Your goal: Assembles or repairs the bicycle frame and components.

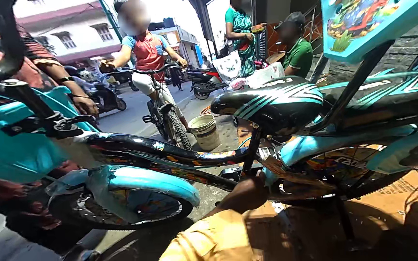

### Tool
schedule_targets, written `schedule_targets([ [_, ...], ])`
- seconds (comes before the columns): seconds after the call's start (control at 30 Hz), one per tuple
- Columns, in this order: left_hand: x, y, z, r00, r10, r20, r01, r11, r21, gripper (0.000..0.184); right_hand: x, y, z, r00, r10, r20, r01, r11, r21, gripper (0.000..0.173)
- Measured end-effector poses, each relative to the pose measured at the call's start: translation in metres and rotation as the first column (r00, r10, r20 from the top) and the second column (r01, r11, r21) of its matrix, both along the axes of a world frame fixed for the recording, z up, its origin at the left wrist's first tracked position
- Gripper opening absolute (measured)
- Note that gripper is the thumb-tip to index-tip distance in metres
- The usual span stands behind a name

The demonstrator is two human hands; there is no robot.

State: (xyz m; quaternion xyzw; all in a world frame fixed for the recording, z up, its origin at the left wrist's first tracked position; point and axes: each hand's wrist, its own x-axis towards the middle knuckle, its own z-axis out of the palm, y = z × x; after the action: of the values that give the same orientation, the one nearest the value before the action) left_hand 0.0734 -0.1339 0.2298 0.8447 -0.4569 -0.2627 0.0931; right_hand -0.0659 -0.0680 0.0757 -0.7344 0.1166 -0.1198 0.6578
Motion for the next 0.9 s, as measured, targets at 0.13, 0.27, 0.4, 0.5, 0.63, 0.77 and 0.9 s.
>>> schedule_targets([
  [0.13,0.022,0.076,-0.054,0.987,-0.118,0.107,0.159,0.66,-0.734,0.03,-0.012,-0.036,-0.003,0.92,-0.392,0.028,0.353,0.856,0.378,0.024],
  [0.27,0.008,0.108,-0.125,0.984,0.177,0.004,-0.074,0.434,-0.898,0.024,-0.029,-0.076,-0.059,0.805,-0.591,-0.051,0.556,0.721,0.413,0.055],
  [0.4,-0.022,0.101,-0.194,0.993,0.022,0.113,0.056,0.76,-0.648,0.038,-0.034,-0.084,-0.09,0.844,-0.509,-0.172,0.537,0.797,0.277,0.051],
  [0.5,-0.033,0.091,-0.22,0.969,-0.207,0.132,0.244,0.882,-0.403,0.042,-0.043,-0.098,-0.101,0.811,-0.539,-0.227,0.557,0.83,0.018,0.046],
  [0.63,-0.037,0.085,-0.24,0.971,-0.219,0.098,0.239,0.921,-0.309,0.043,-0.068,-0.134,-0.183,0.637,-0.596,-0.489,0.319,0.781,-0.536,0.065],
  [0.77,-0.038,0.086,-0.246,0.993,-0.089,0.081,0.11,0.946,-0.306,0.041,-0.097,-0.197,-0.325,0.829,-0.318,-0.46,-0.115,0.708,-0.697,0.057],
  [0.9,-0.031,0.069,-0.214,0.993,0.102,-0.054,-0.115,0.896,-0.429,0.04,-0.087,-0.145,-0.198,0.44,-0.385,-0.811,-0.065,0.887,-0.456,0.08],
])
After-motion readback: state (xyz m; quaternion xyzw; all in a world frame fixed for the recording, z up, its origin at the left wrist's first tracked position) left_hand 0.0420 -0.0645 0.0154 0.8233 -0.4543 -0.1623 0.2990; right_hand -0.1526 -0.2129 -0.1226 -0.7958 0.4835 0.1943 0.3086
